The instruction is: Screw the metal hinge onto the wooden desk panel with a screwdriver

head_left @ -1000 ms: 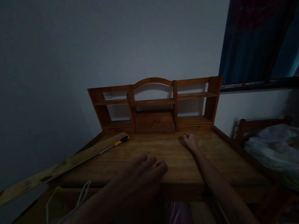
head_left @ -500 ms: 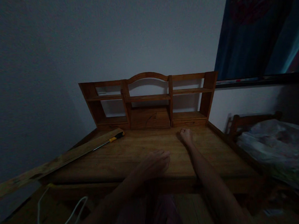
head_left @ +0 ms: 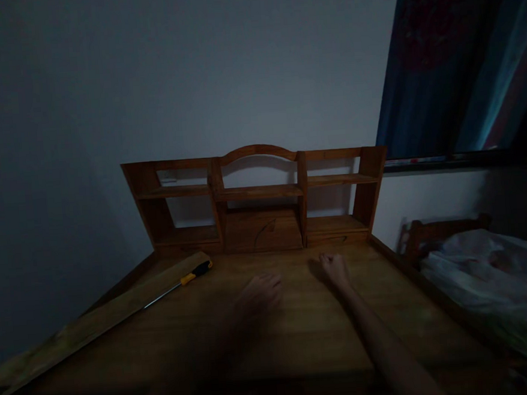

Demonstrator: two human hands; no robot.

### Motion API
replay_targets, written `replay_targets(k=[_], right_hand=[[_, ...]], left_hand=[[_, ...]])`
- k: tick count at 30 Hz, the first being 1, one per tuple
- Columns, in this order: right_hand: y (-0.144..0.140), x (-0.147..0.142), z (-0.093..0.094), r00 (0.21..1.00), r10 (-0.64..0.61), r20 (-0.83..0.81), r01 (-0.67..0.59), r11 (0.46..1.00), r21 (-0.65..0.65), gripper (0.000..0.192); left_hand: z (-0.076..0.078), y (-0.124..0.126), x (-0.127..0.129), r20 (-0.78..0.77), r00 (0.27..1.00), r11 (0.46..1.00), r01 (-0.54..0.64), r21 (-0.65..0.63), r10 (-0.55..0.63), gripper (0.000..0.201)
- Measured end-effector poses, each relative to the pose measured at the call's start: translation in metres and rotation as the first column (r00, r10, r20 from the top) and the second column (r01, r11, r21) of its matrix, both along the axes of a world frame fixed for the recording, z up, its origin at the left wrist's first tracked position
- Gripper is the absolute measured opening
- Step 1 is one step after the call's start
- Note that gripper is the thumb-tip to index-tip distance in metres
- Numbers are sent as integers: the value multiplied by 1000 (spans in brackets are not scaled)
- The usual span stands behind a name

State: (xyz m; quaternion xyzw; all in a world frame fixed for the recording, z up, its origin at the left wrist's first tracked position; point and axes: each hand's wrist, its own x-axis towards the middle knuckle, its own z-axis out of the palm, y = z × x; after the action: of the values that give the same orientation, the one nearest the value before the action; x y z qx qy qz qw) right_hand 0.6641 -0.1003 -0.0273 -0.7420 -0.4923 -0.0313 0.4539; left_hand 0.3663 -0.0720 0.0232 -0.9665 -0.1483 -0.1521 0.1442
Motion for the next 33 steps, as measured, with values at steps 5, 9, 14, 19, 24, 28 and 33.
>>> replay_targets(k=[5, 9, 14, 19, 24, 28, 33], right_hand=[[3, 2, -5, 999, 34, 19, -34, 999, 14, 39], [4, 12, -10, 1000, -3, 5, 3, 1000, -1, 40], [-2, 26, -11, 995, -99, -2, 99, 994, -44, 47], [-5, 21, -11, 987, -92, 132, 119, 969, -216, 38], [-6, -1, 2, 960, -65, 272, 160, 925, -344, 30], [-15, -7, 12, 948, -118, 295, 219, 916, -337, 31], [-25, -10, 17, 949, -136, 285, 221, 931, -291, 35]], left_hand=[[-15, 51, -2, -4, 1000, 1000, 15, -11, -15, 17], [-26, 62, -3, 84, 996, 994, -4, -112, 14, 17], [-30, 57, -10, 266, 955, 941, -38, -336, 133, 22], [-29, 54, -14, 266, 954, 918, -23, -395, 139, 24], [-27, 58, -14, 284, 950, 908, 3, -419, 128, 24], [-27, 60, -13, 271, 954, 910, -6, -414, 130, 24], [-26, 61, -13, 284, 953, 917, 16, -399, 107, 26]])
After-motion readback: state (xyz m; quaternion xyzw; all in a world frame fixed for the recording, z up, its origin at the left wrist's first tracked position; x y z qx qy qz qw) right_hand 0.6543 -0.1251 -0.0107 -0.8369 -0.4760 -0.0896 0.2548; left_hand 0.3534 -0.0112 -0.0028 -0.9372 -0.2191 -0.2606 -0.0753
